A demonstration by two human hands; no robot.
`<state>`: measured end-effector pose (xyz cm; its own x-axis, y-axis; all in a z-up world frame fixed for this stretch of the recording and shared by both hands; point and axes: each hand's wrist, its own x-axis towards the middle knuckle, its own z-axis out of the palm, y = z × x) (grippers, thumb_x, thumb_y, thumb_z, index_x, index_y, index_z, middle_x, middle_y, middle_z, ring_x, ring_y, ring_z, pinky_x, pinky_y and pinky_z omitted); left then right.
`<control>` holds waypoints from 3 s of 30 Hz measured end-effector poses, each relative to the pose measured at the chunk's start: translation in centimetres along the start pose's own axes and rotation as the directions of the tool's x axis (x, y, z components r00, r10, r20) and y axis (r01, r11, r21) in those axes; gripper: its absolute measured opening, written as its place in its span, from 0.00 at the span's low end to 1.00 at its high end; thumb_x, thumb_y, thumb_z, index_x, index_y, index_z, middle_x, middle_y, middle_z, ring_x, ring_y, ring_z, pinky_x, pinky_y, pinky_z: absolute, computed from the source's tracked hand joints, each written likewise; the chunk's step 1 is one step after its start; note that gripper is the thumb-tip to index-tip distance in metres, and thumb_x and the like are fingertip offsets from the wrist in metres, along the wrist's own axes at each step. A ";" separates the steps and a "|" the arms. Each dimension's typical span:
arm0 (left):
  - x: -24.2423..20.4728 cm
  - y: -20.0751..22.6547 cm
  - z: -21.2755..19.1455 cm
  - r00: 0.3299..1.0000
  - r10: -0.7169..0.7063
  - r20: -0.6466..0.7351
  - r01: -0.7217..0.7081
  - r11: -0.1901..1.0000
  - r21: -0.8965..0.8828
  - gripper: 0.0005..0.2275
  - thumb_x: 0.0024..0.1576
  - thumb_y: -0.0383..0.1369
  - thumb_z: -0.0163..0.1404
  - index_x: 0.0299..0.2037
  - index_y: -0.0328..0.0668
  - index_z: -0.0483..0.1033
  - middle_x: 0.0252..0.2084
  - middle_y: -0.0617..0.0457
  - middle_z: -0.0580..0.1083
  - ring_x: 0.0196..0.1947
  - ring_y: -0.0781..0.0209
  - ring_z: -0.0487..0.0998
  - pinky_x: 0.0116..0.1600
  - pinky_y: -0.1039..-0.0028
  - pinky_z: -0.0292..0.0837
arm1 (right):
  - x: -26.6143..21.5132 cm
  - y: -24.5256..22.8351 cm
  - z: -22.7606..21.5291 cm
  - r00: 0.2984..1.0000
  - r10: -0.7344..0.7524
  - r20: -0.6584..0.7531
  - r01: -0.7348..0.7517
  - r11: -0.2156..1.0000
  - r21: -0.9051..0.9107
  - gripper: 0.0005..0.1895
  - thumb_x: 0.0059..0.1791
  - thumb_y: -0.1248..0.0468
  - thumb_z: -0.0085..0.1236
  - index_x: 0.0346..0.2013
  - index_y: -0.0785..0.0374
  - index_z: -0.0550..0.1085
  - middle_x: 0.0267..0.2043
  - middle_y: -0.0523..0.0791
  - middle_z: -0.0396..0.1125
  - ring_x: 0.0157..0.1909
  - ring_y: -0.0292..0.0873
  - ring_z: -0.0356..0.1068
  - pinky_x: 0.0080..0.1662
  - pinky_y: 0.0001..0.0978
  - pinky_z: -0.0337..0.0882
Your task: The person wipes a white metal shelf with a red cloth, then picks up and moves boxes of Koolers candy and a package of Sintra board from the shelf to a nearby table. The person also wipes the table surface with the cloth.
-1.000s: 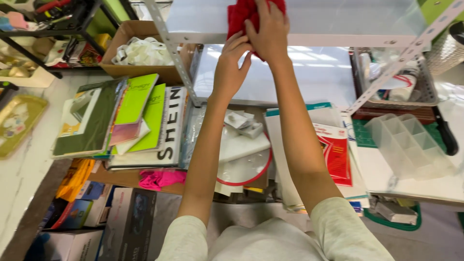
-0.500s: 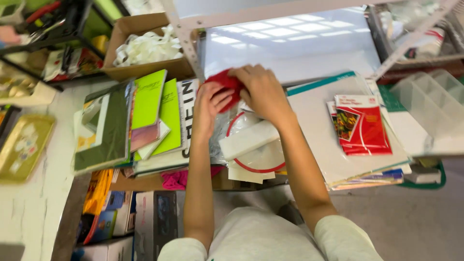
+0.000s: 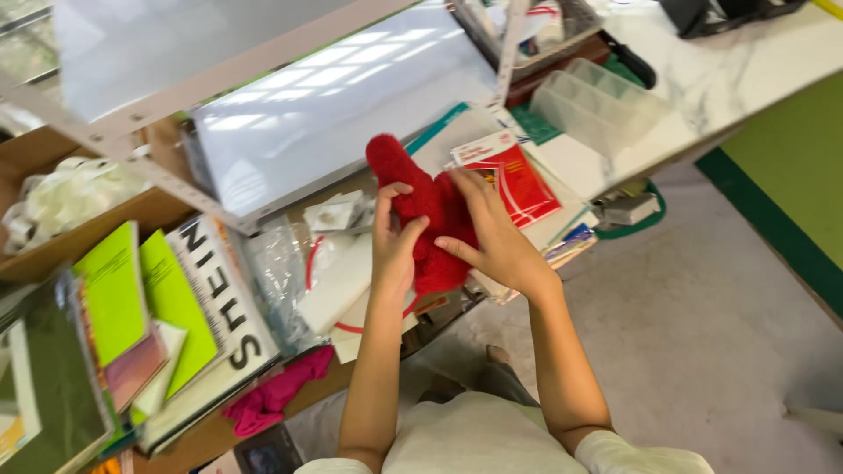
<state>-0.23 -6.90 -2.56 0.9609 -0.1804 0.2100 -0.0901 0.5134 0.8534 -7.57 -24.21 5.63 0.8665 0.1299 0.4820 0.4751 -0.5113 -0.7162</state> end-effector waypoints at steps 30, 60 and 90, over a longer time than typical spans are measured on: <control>1.5 -6.2 12.1 0.992 0.027 0.122 -0.117 0.544 0.831 0.31 0.57 0.32 0.58 0.72 0.45 0.60 0.69 0.35 0.67 0.67 0.38 0.71 0.68 0.57 0.68 | 0.1 12.7 -10.9 0.998 -0.037 -0.046 0.003 0.804 -0.594 0.29 0.43 0.61 0.64 0.60 0.53 0.73 0.63 0.56 0.63 0.59 0.60 0.64 0.59 0.60 0.58; -0.5 3.7 10.0 0.956 0.283 0.074 -0.144 0.236 0.961 0.18 0.63 0.35 0.49 0.60 0.32 0.71 0.54 0.33 0.75 0.54 0.34 0.75 0.57 0.57 0.70 | 6.0 6.0 -5.1 0.886 -0.345 0.308 0.406 0.900 -0.160 0.27 0.47 0.63 0.56 0.60 0.68 0.68 0.62 0.54 0.67 0.63 0.55 0.65 0.63 0.51 0.61; 5.1 11.4 9.0 0.955 0.254 0.155 -0.212 0.218 0.952 0.22 0.63 0.40 0.48 0.61 0.31 0.69 0.58 0.36 0.74 0.57 0.38 0.75 0.60 0.60 0.69 | 12.2 -1.3 -6.6 0.923 -0.315 0.219 0.347 0.929 -0.126 0.32 0.45 0.67 0.59 0.64 0.67 0.64 0.58 0.57 0.69 0.59 0.60 0.67 0.57 0.48 0.67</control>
<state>1.29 -9.50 12.52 0.8541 -0.1717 0.4909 -0.4731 -0.6486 0.5962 1.37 -27.57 15.72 0.6839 0.4672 0.5604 0.7230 -0.5372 -0.4345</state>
